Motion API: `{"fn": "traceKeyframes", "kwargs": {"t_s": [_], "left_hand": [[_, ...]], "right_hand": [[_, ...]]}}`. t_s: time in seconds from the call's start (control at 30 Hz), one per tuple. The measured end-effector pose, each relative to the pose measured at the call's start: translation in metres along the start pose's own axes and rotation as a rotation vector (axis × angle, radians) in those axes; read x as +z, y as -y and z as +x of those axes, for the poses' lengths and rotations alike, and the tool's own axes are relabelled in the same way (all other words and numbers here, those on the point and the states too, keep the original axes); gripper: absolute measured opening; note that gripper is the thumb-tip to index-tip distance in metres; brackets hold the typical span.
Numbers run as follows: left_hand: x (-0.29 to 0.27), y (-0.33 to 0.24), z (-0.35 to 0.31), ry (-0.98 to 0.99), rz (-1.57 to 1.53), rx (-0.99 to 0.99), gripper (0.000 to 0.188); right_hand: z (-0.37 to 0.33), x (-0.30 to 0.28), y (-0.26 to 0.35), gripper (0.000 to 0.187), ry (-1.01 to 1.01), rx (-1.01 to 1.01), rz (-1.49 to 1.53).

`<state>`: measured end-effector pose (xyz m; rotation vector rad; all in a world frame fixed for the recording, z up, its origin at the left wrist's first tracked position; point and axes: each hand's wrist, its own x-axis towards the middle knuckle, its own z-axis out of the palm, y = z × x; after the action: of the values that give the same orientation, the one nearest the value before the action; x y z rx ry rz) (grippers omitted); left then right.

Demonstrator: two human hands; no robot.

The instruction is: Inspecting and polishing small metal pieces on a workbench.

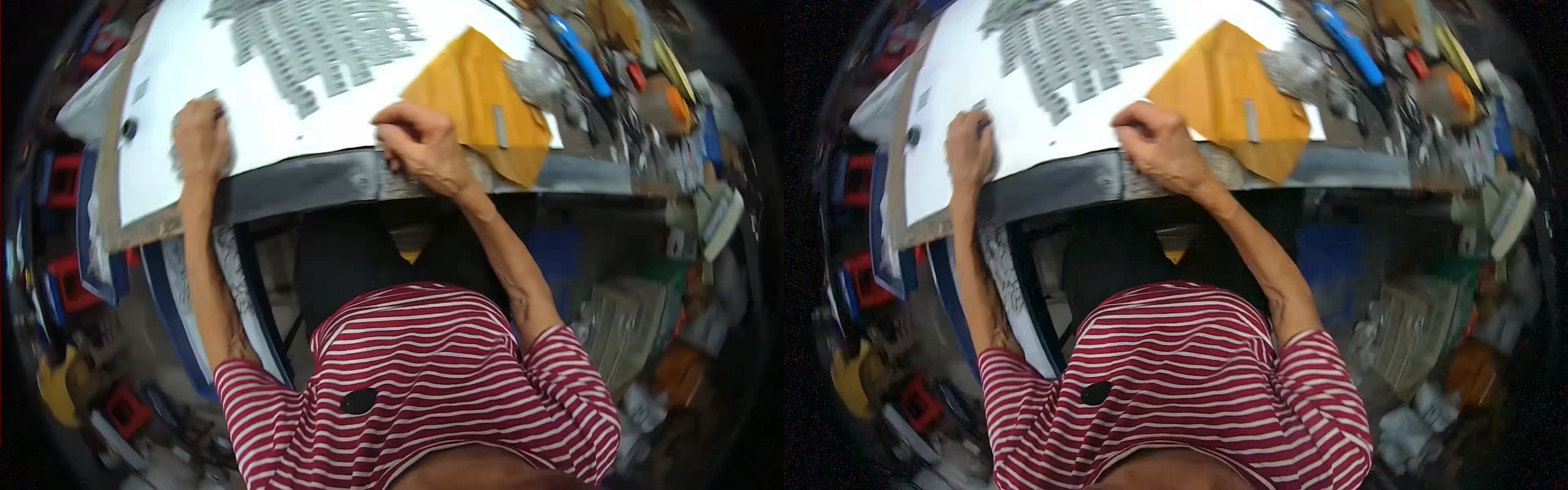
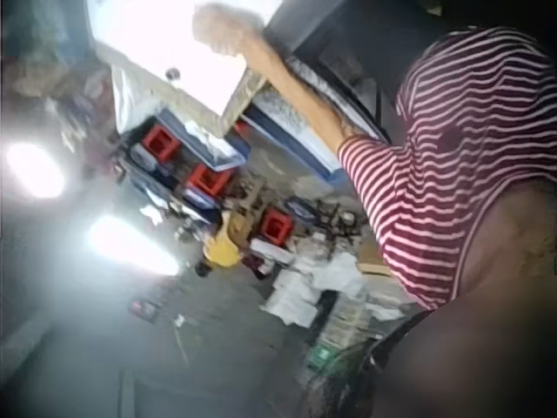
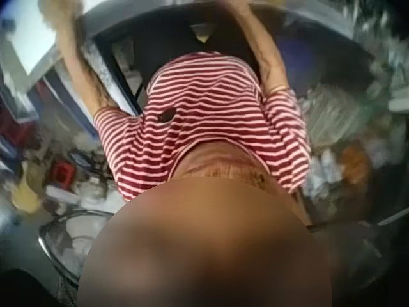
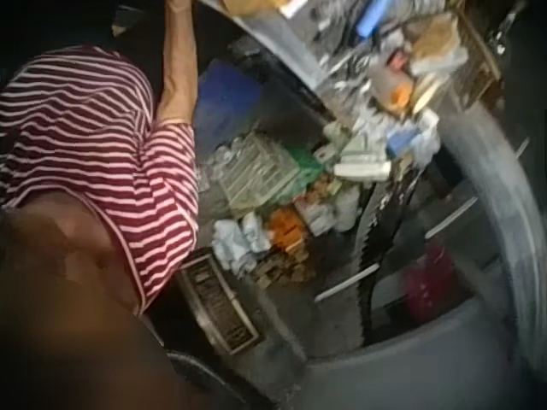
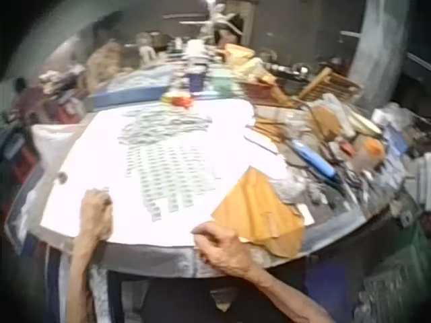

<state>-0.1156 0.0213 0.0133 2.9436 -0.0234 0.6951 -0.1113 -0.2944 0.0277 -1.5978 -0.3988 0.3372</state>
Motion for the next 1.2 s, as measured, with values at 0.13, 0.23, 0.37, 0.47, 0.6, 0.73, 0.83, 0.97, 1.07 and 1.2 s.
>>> {"fn": "traceKeyframes", "kwargs": {"t_s": [0.13, 0.23, 0.37, 0.47, 0.6, 0.73, 0.83, 0.97, 1.07, 1.2], "left_hand": [[-0.002, -0.013, 0.007, 0.064, -0.016, -0.018, 0.017], [-0.003, -0.020, 0.009, 0.077, -0.037, -0.017, 0.018], [-0.001, -0.022, 0.007, -0.057, 0.021, 0.098, 0.017], [-0.003, -0.024, 0.007, -0.100, -0.008, 0.139, 0.017], [-0.013, -0.036, 0.004, -0.107, -0.097, 0.001, 0.019], [-0.022, -0.054, 0.001, -0.140, -0.420, -0.210, 0.025], [-0.026, -0.068, 0.000, -0.206, -0.603, -0.216, 0.025], [-0.033, -0.081, -0.004, -0.192, -0.824, -0.315, 0.024], [-0.039, -0.089, -0.007, -0.147, -0.869, -0.395, 0.022], [-0.040, -0.089, -0.011, -0.081, -1.114, -0.374, 0.019]], "right_hand": [[-0.015, -0.020, 0.014, 0.013, -0.077, -0.182, -0.142], [-0.032, -0.046, 0.039, 0.014, -0.149, -0.072, -0.117], [-0.034, -0.100, 0.024, 0.012, -0.418, -0.184, -0.488], [-0.029, -0.132, 0.004, 0.012, -0.435, -0.207, -0.555], [-0.026, -0.145, -0.005, 0.012, -0.293, -0.287, -0.839], [-0.022, -0.146, -0.010, 0.010, -0.184, -0.373, -1.024], [-0.021, -0.146, -0.009, 0.009, -0.158, -0.407, -1.074], [-0.018, -0.148, -0.009, 0.008, -0.115, -0.449, -1.139], [-0.015, -0.152, -0.011, 0.007, -0.070, -0.487, -1.186], [-0.011, -0.153, -0.006, 0.008, 0.037, -0.499, -1.269]]}}
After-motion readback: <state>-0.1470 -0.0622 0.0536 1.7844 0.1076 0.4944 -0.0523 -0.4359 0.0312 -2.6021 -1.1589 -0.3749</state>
